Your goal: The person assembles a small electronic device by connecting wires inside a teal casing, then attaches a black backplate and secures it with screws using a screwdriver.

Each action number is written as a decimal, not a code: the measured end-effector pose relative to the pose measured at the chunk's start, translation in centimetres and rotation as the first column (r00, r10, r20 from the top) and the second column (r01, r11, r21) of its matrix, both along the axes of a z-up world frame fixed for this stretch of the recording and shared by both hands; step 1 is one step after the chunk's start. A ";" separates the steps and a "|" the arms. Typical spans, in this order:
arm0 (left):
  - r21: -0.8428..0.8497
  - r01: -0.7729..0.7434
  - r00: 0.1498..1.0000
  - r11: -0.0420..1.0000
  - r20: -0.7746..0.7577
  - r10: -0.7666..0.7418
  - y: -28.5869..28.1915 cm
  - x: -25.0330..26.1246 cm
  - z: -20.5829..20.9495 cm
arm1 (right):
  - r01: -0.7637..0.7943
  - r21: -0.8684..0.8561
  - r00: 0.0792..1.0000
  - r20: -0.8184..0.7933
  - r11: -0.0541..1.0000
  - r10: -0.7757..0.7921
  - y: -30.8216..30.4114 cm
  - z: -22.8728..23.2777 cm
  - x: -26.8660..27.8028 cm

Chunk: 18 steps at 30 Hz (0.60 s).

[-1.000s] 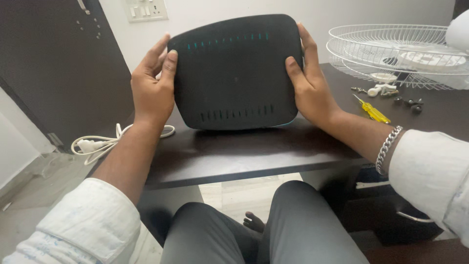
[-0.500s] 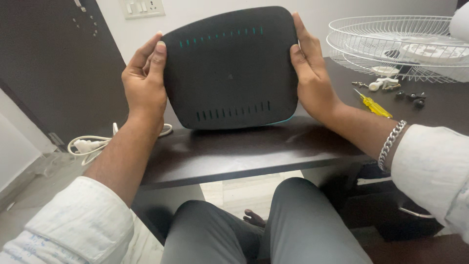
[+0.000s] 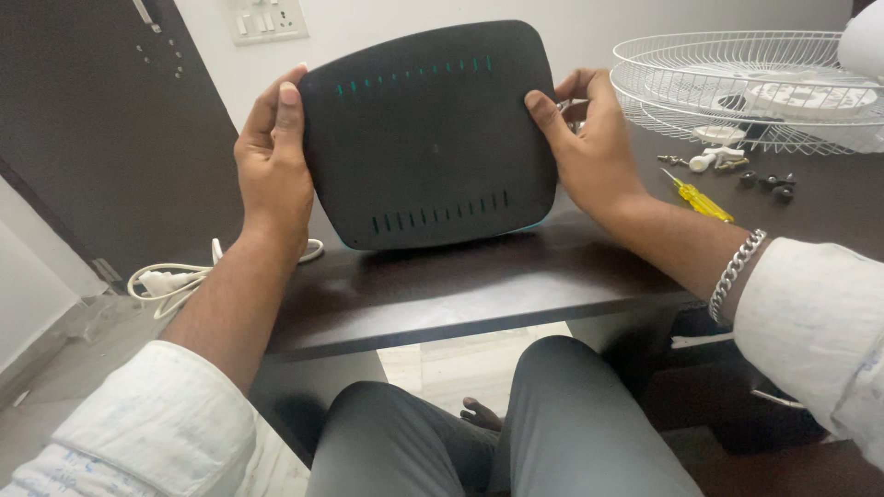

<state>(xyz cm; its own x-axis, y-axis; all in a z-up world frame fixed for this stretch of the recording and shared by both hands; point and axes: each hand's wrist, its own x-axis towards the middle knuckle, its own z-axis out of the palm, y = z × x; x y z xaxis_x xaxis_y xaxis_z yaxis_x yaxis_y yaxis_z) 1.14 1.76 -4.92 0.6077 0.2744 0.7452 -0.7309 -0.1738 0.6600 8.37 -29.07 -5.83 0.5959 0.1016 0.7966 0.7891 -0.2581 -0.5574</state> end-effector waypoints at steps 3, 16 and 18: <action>-0.037 0.098 0.995 0.995 0.007 -0.098 0.1 0.3 -0.1 | -0.004 -0.010 1.000 -0.030 1.000 0.003 -0.1 -0.4 0.1; -0.020 0.102 0.995 0.995 0.013 -0.101 0.3 0.1 -0.3 | -0.158 0.024 0.987 -0.036 0.987 0.159 0.2 -0.9 0.9; -0.013 0.067 0.998 0.998 -0.011 -0.067 0.3 -0.1 -0.4 | -0.182 0.050 0.979 -0.085 0.982 0.185 0.3 -0.9 0.7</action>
<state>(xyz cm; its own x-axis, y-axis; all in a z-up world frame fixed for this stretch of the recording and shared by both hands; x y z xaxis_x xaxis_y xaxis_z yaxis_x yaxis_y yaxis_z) 1.05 2.04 -5.35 0.6333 0.2421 0.7351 -0.7333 -0.1161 0.6700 9.06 -28.81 -6.70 0.6385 0.1839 0.7473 0.7679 -0.0886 -0.6344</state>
